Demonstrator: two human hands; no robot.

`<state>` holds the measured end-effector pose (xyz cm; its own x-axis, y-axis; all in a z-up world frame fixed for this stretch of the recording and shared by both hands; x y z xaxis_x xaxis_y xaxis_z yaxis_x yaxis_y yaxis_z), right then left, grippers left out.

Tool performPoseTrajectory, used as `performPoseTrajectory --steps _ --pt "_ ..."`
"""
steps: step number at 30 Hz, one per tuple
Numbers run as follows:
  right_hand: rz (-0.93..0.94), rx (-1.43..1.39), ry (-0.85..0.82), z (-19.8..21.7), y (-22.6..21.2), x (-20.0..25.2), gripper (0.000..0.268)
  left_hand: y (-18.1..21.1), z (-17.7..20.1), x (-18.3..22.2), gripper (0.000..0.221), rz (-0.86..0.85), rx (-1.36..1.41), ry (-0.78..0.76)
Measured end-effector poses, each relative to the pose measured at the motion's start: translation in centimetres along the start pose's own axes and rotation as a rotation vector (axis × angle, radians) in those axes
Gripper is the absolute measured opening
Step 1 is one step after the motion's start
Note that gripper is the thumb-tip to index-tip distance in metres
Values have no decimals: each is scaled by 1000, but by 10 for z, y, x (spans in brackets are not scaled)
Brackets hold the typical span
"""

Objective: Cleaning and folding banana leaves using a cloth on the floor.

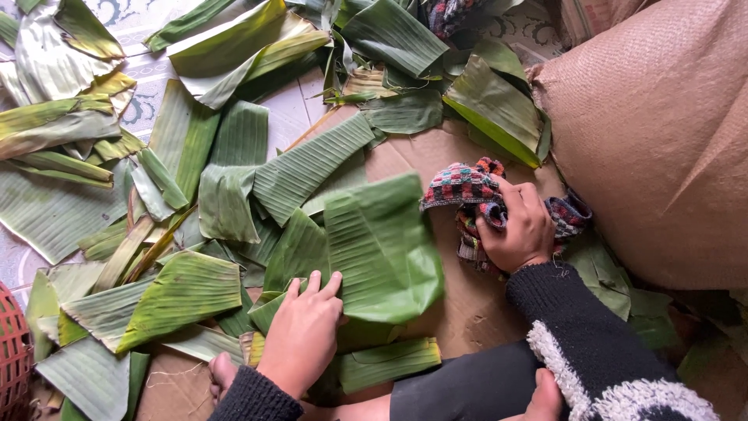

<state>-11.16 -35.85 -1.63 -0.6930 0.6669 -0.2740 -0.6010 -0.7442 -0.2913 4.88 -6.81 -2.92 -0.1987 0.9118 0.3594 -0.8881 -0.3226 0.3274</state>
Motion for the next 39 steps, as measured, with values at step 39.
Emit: performPoseTrajectory --steps 39 --pt "-12 88 -947 -23 -165 -6 28 5 -104 -12 29 -129 -109 151"
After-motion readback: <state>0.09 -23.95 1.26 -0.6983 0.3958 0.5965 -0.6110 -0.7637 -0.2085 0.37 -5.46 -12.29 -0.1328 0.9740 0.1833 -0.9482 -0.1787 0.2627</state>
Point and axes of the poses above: each hand's wrist, its own x-axis away from the middle knuckle, its own z-axis out of the back of the hand, y = z × x, the point moved 8 cm from there along -x, towards the middle knuckle
